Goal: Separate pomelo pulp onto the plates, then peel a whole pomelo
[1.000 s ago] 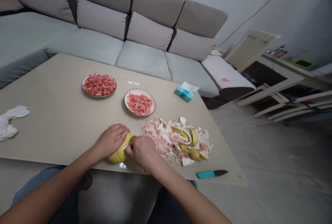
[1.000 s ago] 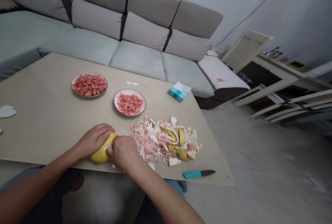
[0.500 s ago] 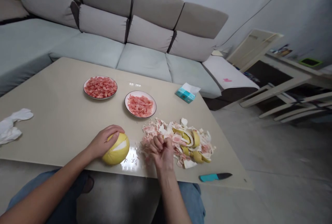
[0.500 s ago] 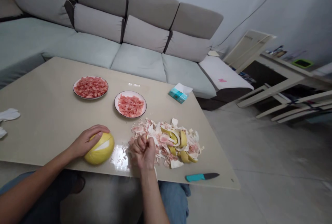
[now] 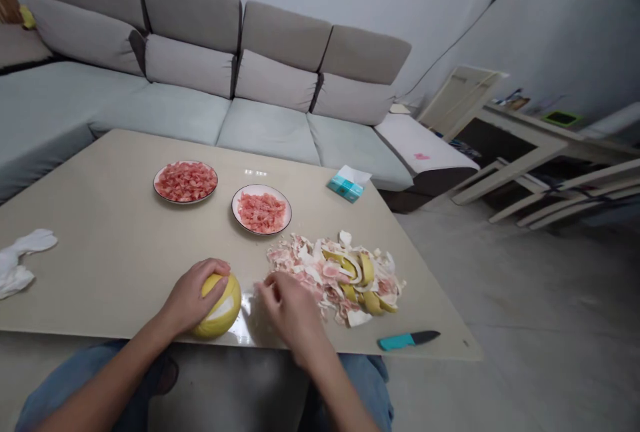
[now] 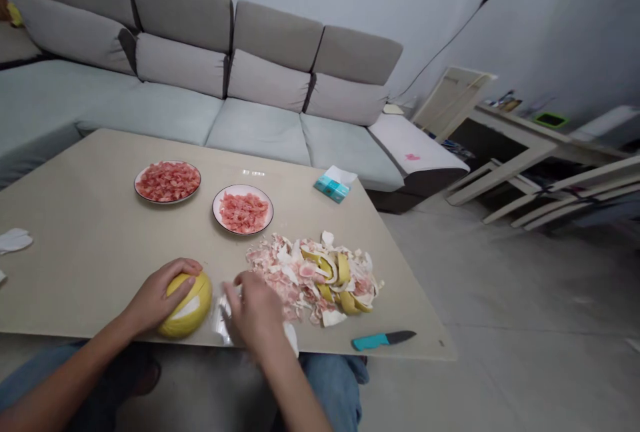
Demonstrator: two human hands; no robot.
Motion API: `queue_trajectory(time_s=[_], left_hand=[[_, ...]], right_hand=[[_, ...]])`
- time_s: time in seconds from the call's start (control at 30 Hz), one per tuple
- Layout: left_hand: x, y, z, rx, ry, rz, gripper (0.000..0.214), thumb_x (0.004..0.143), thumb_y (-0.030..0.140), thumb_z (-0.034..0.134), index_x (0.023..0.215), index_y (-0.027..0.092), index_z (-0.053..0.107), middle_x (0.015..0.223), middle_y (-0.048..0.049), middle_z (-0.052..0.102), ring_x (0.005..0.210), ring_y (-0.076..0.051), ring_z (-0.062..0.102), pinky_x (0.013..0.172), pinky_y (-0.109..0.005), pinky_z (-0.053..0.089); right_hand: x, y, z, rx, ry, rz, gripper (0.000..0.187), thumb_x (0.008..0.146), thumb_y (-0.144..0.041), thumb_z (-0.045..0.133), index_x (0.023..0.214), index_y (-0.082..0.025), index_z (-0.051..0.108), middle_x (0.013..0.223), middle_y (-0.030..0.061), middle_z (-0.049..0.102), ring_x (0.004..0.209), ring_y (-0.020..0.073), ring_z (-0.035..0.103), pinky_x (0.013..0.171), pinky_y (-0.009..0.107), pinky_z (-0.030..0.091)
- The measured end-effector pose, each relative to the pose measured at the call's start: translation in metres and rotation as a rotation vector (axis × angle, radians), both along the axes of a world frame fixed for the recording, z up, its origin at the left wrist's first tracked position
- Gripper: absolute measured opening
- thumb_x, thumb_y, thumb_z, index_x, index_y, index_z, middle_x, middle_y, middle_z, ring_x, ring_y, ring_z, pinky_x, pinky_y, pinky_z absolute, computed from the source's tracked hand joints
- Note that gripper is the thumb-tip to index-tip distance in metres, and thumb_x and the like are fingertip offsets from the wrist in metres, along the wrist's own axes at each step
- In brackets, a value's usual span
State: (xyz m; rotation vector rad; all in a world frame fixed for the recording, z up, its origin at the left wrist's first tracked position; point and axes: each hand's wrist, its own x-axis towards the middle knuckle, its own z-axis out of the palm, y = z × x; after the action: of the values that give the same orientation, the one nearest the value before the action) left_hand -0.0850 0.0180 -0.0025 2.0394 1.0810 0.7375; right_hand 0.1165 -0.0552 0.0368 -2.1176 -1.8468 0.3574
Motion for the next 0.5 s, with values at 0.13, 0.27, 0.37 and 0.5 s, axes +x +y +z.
queue_trajectory(time_s=[0.13, 0.27, 0.37, 0.5], left_hand=[[-0.004, 0.003, -0.001, -0.012, -0.02, -0.015, 0.016, 0.089, 0.031, 0.046, 0.094, 0.021, 0.057, 0.107, -0.0067, 0.065, 0.104, -0.021, 0.061, 0.094, -0.035, 0.047], [-0.007, 0.006, -0.002, 0.029, -0.017, -0.076, 0.015, 0.088, 0.029, 0.048, 0.095, 0.021, 0.058, 0.109, -0.0068, 0.065, 0.106, -0.021, 0.06, 0.095, -0.035, 0.046], [-0.007, 0.006, -0.002, 0.046, -0.014, -0.116, 0.014, 0.089, 0.028, 0.047, 0.094, 0.021, 0.058, 0.109, -0.007, 0.065, 0.105, -0.021, 0.06, 0.095, -0.035, 0.046], [-0.006, 0.008, -0.002, 0.035, -0.044, -0.111, 0.016, 0.09, 0.028, 0.046, 0.093, 0.021, 0.06, 0.106, -0.0069, 0.066, 0.103, -0.02, 0.061, 0.094, -0.034, 0.047]], right_hand=[[-0.029, 0.002, 0.001, -0.07, 0.053, 0.262, 0.033, 0.087, -0.049, 0.052, 0.081, -0.019, 0.065, 0.078, 0.0065, 0.071, 0.07, 0.0201, 0.065, 0.06, 0.025, 0.037], [-0.031, 0.019, 0.004, -0.157, -0.026, 0.327, 0.038, 0.083, -0.049, 0.051, 0.073, -0.017, 0.07, 0.069, 0.0081, 0.072, 0.066, 0.0225, 0.066, 0.056, 0.026, 0.035], [-0.032, 0.031, 0.008, -0.195, -0.12, 0.395, 0.038, 0.079, -0.045, 0.052, 0.073, -0.015, 0.074, 0.07, 0.0133, 0.073, 0.065, 0.0262, 0.067, 0.055, 0.028, 0.037], [-0.038, 0.033, 0.007, -0.15, -0.152, 0.407, 0.034, 0.077, -0.034, 0.049, 0.076, -0.01, 0.074, 0.073, 0.018, 0.073, 0.064, 0.028, 0.065, 0.056, 0.031, 0.038]])
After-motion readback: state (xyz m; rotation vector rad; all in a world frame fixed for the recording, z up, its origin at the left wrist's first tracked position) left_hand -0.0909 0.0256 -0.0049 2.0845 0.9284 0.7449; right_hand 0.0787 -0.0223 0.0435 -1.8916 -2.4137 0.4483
